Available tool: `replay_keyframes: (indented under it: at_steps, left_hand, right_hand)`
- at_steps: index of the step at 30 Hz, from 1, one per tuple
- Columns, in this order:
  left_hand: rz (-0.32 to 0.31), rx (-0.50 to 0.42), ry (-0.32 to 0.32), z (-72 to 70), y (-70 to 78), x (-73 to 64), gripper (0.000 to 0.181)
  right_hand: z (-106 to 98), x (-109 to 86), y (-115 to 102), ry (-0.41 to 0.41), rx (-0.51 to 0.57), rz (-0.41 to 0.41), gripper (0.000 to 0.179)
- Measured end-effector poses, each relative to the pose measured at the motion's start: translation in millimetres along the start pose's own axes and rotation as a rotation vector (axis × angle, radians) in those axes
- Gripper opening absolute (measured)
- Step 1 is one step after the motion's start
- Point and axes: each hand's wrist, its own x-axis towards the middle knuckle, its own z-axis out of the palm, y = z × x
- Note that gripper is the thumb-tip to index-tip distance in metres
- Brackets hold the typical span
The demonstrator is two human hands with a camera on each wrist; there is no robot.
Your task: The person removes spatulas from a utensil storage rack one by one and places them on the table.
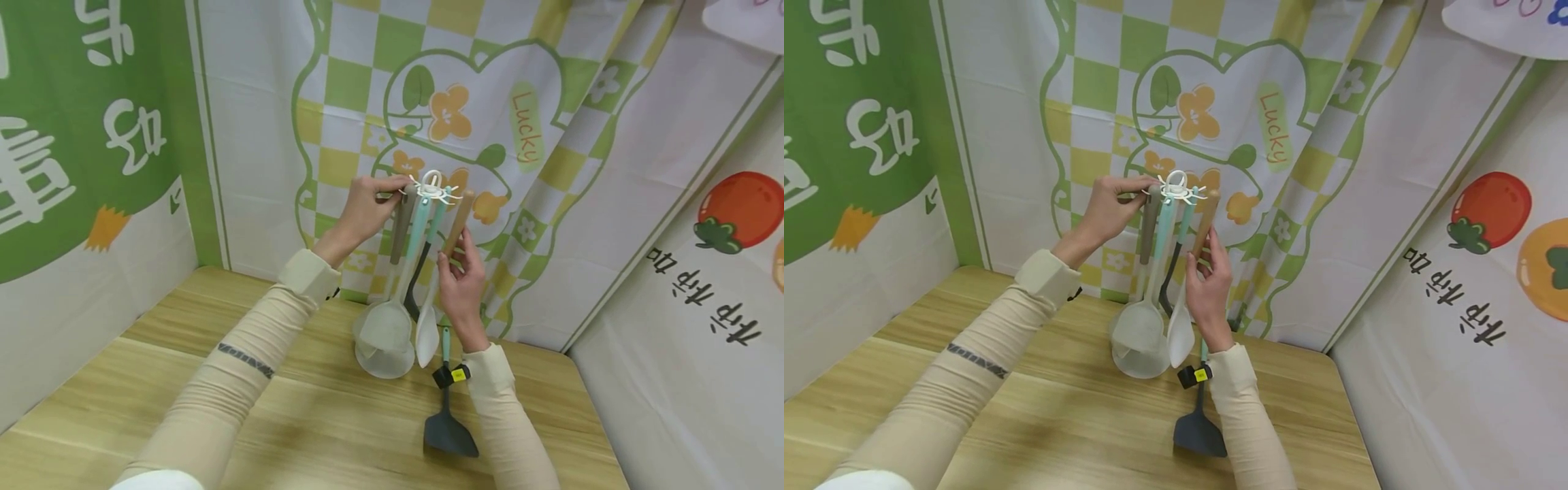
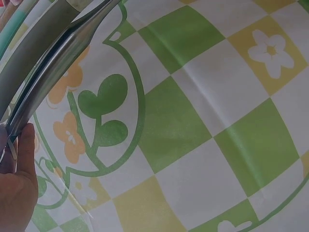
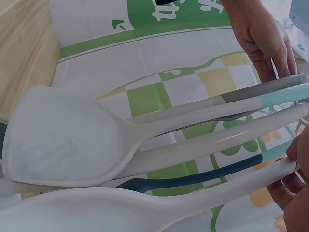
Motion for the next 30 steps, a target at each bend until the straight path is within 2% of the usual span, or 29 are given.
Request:
replay_keyframes:
  at_steps: [11, 19, 24, 30]
  left_hand:
    - [-0.004, -0.007, 0.007, -0.5, -0.1, -1.1, 0.025]
    - [-0.002, -0.016, 0.004, 0.0, 0.6, -0.9, 0.025]
    - [0.001, -0.022, 0.010, 0.1, 1.4, -1.4, 0.025]
    - [-0.006, -0.024, 0.011, 0.3, 1.0, -2.1, 0.025]
  right_hand:
    - [-6, -3.4, 3, 0.006, 0.019, 0.005, 0.062]
    - [-8, -10.1, -25, -0.022, 0.015, 0.014, 0.060]
    - [-9, -11.7, -22, -0.028, 0.023, 0.044, 0.060]
    - [-13, -12.9, 5, -0.023, 0.032, 0.070, 0.063]
